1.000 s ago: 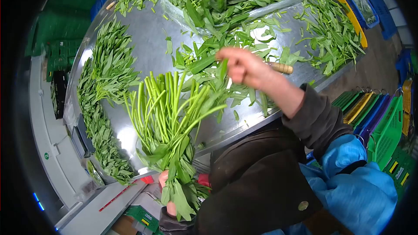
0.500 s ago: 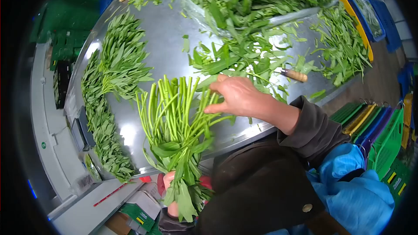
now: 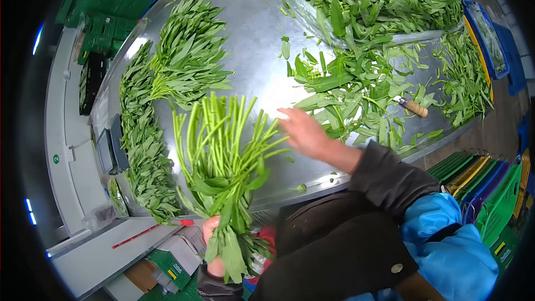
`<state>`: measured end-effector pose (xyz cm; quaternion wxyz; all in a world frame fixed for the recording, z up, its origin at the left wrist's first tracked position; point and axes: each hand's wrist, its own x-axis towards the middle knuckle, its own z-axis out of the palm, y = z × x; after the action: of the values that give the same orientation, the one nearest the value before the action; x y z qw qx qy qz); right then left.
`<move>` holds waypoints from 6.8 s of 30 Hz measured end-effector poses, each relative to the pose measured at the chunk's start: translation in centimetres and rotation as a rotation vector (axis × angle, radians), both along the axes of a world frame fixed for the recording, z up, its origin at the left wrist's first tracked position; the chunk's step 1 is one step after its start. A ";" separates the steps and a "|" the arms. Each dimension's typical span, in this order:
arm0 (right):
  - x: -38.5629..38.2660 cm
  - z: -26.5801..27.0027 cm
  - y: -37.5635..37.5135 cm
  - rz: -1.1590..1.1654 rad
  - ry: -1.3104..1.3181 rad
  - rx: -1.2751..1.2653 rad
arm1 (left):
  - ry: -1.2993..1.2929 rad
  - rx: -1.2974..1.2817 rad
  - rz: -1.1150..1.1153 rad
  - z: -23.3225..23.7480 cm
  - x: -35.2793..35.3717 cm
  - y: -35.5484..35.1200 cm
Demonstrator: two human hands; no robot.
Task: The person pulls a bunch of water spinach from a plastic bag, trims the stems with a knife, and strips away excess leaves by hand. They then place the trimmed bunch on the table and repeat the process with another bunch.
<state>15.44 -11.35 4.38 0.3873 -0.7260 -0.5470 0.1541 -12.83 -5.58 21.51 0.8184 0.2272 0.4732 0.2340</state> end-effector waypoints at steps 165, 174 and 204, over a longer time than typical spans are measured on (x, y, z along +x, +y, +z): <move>1.0 7.5 -2.9 -0.064 1.335 -0.678 | 0.218 0.072 -0.132 -7.5 5.1 -2.7; 8.1 9.2 -5.0 -0.191 1.190 -0.579 | 0.375 0.237 0.074 -5.4 -0.3 0.1; -3.1 3.3 -1.4 -0.032 1.581 -0.481 | -0.041 -0.146 0.058 -15.3 9.2 -1.5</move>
<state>12.37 -12.78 7.69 0.4942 -0.4740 -0.0547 0.7267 -3.63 -7.13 6.20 0.8352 0.1481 0.4786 0.2269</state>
